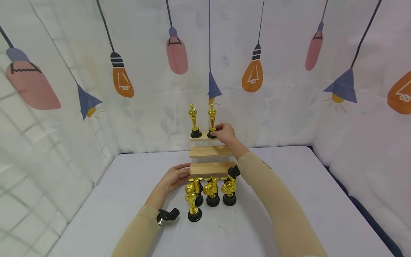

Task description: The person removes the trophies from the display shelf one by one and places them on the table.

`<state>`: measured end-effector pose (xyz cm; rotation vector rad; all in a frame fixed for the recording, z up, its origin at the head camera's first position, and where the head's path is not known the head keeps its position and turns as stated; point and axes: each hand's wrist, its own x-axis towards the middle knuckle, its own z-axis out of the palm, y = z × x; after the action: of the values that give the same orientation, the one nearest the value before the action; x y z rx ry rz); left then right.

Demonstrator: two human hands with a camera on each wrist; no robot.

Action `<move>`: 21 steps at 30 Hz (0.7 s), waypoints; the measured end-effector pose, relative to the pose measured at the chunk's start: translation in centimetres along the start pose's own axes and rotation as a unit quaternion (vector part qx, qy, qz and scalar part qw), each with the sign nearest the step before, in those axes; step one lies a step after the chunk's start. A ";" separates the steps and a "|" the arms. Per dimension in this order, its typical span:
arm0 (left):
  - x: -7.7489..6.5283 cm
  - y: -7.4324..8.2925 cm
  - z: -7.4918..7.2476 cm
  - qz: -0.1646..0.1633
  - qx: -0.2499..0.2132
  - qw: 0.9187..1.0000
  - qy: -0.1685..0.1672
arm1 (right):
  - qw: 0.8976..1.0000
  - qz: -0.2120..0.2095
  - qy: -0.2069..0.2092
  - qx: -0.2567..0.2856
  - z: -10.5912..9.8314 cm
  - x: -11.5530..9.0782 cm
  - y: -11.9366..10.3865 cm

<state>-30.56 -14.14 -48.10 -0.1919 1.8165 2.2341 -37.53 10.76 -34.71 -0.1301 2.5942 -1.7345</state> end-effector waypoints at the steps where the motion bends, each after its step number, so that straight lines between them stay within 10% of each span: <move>1: 0.0 0.0 0.0 0.001 0.000 1.000 -0.001 | 1.000 0.001 0.000 -0.001 0.0 -0.1 0.0; 21: -0.1 -0.1 0.2 0.006 0.005 1.000 0.002 | 1.000 -0.015 -0.015 -0.013 -0.8 -0.7 0.2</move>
<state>-30.45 -13.95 -48.09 -0.1853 1.8357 2.2330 -36.89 11.65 -34.57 -0.1935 2.6078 -1.6956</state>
